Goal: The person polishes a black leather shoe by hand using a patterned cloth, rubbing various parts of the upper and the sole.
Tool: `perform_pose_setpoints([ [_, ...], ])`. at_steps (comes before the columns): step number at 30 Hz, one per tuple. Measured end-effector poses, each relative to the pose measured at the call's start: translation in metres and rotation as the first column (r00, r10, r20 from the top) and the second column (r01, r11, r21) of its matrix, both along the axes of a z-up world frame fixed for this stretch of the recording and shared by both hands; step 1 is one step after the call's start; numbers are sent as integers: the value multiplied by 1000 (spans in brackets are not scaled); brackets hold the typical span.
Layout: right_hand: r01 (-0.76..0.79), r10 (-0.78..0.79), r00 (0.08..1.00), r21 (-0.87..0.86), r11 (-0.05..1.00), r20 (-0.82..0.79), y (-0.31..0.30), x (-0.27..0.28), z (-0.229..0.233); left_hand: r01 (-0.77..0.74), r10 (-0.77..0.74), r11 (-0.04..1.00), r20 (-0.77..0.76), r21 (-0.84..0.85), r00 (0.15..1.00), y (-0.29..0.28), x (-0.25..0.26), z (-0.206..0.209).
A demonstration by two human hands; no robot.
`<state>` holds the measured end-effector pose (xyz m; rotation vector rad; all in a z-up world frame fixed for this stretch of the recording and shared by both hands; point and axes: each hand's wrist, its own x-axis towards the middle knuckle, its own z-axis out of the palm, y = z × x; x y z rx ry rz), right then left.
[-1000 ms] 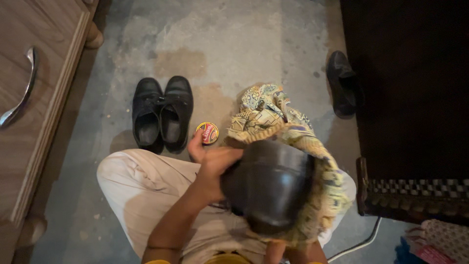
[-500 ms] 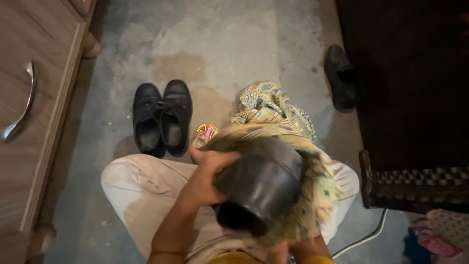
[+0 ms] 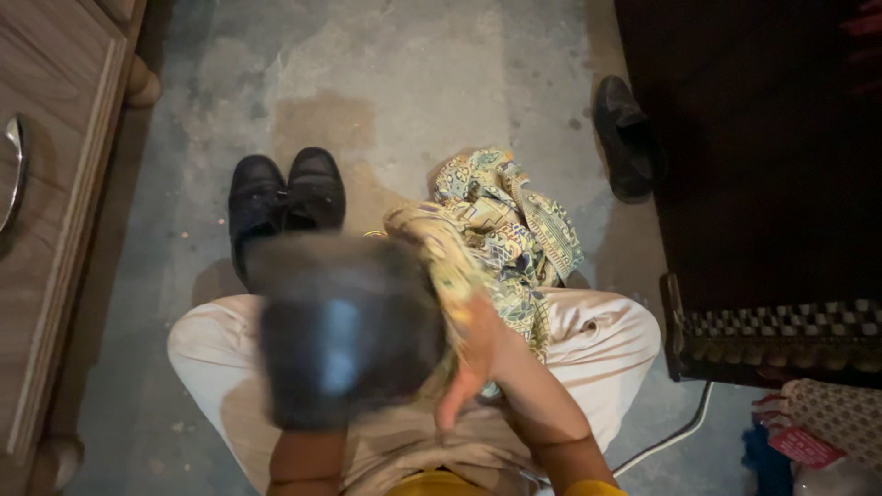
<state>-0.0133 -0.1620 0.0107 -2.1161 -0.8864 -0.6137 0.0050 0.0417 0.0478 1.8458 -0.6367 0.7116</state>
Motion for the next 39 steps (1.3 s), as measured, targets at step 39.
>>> perform_pose_setpoints([
  [39, -73, 72, 997, 27, 997, 37, -29, 22, -11, -327, 299, 919, -151, -220, 942, -47, 15, -58],
])
